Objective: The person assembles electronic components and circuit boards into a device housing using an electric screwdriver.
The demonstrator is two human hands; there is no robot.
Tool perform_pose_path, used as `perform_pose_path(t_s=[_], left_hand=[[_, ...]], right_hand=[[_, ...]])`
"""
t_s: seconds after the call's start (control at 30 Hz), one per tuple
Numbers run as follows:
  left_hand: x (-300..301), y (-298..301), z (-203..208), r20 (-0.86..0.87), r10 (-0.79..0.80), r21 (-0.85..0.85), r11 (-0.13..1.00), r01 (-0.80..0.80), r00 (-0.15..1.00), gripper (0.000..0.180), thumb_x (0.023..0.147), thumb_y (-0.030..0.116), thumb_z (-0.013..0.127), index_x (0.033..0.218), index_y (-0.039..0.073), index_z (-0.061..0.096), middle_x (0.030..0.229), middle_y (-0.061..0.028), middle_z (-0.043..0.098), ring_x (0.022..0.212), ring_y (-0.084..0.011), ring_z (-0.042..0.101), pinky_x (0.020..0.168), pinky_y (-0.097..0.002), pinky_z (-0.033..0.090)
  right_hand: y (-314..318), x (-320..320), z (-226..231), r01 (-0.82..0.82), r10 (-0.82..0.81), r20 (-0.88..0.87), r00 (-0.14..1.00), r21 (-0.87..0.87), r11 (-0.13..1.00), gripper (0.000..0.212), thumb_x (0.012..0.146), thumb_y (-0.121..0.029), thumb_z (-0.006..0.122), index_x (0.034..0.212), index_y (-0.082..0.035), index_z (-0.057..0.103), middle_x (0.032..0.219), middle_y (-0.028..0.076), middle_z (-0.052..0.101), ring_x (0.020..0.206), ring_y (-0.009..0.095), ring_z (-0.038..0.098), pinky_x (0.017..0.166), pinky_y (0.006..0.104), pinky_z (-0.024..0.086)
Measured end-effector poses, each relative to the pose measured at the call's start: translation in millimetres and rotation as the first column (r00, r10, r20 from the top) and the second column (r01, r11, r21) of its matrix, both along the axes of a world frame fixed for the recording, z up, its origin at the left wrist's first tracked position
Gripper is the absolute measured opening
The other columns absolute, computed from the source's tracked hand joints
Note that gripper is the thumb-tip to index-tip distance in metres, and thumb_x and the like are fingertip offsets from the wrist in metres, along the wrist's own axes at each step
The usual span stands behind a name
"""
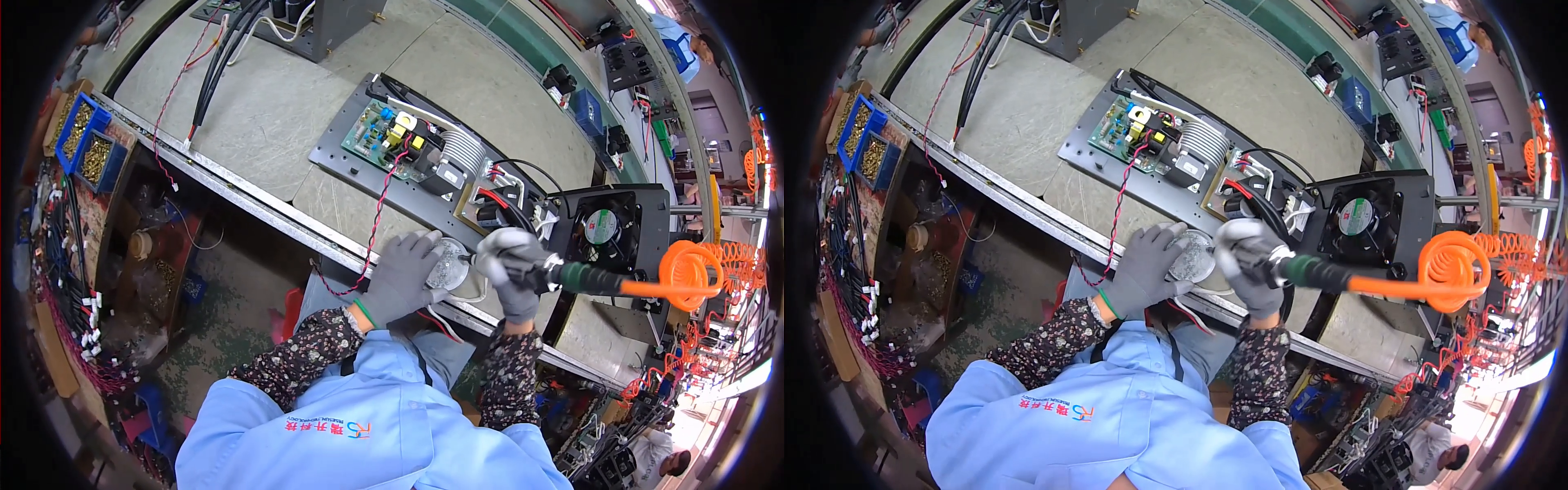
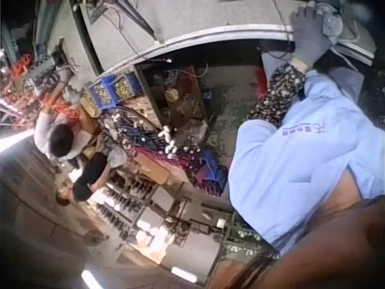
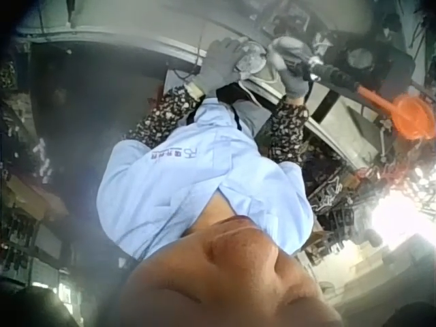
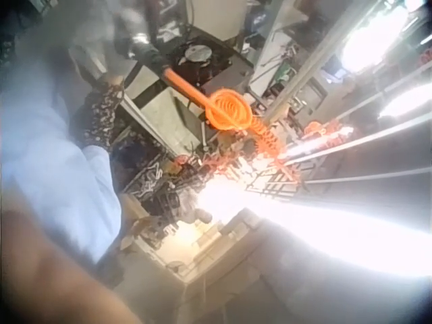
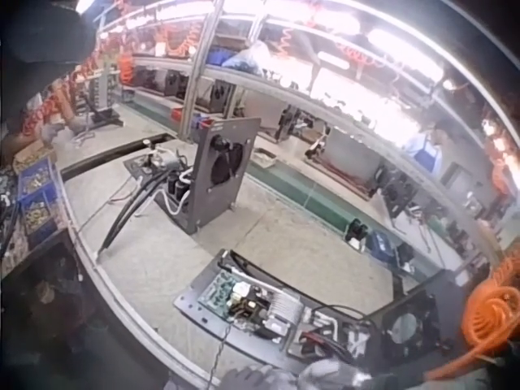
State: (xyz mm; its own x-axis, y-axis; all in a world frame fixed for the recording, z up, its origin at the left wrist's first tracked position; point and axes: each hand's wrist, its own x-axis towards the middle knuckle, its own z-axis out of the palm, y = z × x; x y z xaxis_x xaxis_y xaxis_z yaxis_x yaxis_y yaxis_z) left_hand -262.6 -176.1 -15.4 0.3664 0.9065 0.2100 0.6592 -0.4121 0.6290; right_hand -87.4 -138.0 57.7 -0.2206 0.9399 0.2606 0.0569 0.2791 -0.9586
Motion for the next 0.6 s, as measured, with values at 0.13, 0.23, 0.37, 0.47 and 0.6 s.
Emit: perform_pose_path(t_s=[0.13,0.23,0.37,0.47,0.6], left_hand=[[0,1,2,0.013,0.016,0.009,1.0,-0.016,1.0,0.06,0.064,0.04,0.069,0.111,0.005,0.054,0.122,-0.0107,0.048,0.111,-0.0249,0.044,0.091,-0.0391,0.035],[2,-3,-2,-0.013,0.012,0.015,1.0,-0.012,1.0,0.061,0.064,0.04,0.069,0.111,0.006,0.054,0.122,-0.0106,0.048,0.113,-0.0247,0.044,0.092,-0.0395,0.035],[-1,0,-1,0.043,0.019,-0.014,1.0,-0.018,0.999,0.061,0.063,0.041,0.068,0.113,0.007,0.054,0.123,-0.0105,0.047,0.113,-0.0273,0.042,0.093,-0.0422,0.033],[4,-2,6,0.051,0.069,-0.003,0.998,-0.069,0.996,0.059,0.065,0.04,0.068,0.112,0.008,0.054,0.123,-0.0119,0.046,0.116,-0.0287,0.04,0.098,-0.0444,0.027],[41,0,25,0.126,-0.017,0.03,0.999,0.014,0.992,0.054,0.068,0.037,0.068,0.112,0.008,0.055,0.12,-0.0143,0.048,0.119,-0.0307,0.038,0.102,-0.0487,0.022]], right_hand=[[5,-7,1,0.164,-0.18,-0.09,0.979,-0.168,0.972,0.025,0.074,0.006,0.062,0.097,0.001,0.056,0.09,0.011,0.06,0.075,0.015,0.058,0.064,0.0266,0.049],[-9,-10,-5,0.192,-0.242,-0.267,0.933,-0.199,0.961,0.03,0.077,0.003,0.063,0.103,-0.001,0.05,0.089,0.011,0.058,0.072,0.015,0.057,0.057,0.0273,0.05],[-22,-22,10,0.216,-0.247,-0.137,0.959,-0.206,0.954,0.033,0.075,0.002,0.064,0.105,-0.001,0.049,0.093,0.013,0.057,0.075,0.017,0.058,0.064,0.0308,0.053],[-22,-13,16,0.344,-0.353,-0.222,0.909,-0.08,0.935,0.036,0.074,-0.001,0.066,0.106,-0.002,0.049,0.092,0.013,0.057,0.072,0.019,0.059,0.06,0.0335,0.053],[-4,-15,58,0.474,-0.454,-0.322,0.831,-0.018,0.881,0.03,0.078,-0.001,0.061,0.106,-0.004,0.049,0.09,0.012,0.053,0.055,0.014,0.051,0.052,0.0343,0.05]])
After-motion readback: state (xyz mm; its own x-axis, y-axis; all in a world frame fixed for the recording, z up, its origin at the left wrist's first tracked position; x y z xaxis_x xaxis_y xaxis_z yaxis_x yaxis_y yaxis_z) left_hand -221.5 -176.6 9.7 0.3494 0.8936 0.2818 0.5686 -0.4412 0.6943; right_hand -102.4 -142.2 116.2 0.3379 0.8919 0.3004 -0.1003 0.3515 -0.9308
